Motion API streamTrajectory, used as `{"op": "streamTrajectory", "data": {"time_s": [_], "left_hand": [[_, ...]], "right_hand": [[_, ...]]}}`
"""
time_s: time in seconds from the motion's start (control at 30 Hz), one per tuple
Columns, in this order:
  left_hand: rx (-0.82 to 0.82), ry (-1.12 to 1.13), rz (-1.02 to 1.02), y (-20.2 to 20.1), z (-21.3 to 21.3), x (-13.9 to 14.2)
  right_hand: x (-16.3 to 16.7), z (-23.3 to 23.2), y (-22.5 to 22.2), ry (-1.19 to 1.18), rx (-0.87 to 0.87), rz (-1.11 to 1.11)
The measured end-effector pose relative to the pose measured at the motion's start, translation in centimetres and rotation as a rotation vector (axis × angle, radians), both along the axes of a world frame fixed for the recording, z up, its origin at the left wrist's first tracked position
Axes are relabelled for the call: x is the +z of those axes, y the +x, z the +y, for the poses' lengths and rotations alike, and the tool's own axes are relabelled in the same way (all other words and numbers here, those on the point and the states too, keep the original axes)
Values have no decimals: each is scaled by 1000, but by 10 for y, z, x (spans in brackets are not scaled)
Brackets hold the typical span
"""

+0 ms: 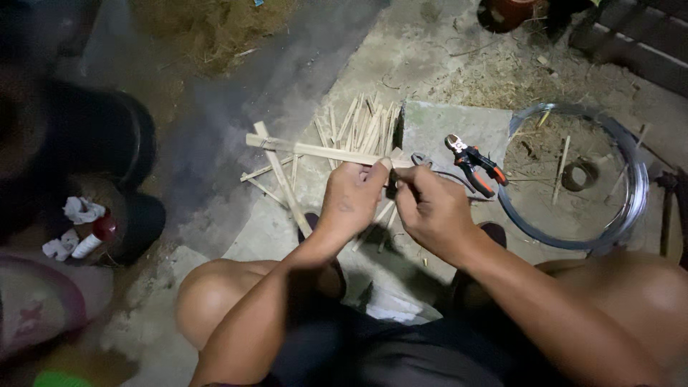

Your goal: The person sits on the ground and assembles small triangular frames from thin wooden sticks, fitting sticks together and cutting them to length with pliers. They hold completed triangles aside and keep building more from the pile of sticks.

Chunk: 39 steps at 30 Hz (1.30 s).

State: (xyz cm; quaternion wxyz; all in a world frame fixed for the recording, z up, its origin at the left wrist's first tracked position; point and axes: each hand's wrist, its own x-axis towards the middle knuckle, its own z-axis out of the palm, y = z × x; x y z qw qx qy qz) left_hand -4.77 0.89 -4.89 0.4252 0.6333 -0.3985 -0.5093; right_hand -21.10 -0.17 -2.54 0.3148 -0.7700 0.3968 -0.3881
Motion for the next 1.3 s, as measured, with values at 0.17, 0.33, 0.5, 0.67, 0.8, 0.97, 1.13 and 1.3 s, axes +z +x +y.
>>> {"op": "streamTrajectory", "data": {"time_s": [0.17, 0.33, 0.5, 0.67, 0.8, 0.97, 1.13, 1.3], "left_hand": [[62, -34, 98, -6, 0, -15], [108, -1, 214, -9, 1, -17], [157, -145, 220, -14, 2, -15], [15, -368, -292, -17, 17, -8], [-63, -454, -408, -18, 18, -7], [-48, -432, -422, -22, 16, -9], [-49, -410, -475, -24, 19, -8], [-59, -434, -505, -25, 19, -7]], "right_hand": [[-17, -3, 7, -170, -6, 47], [-28, -12, 7, -345, -32, 227], [-26, -11, 10, -335, -69, 227], [-14, -11, 14, -22, -114, -73], [-8, -19, 14, 479, -203, -111], [-14, -20, 15, 595, -204, -184], [-27, -21, 12, 452, -228, -64], [-37, -19, 13, 222, -214, 21]]}}
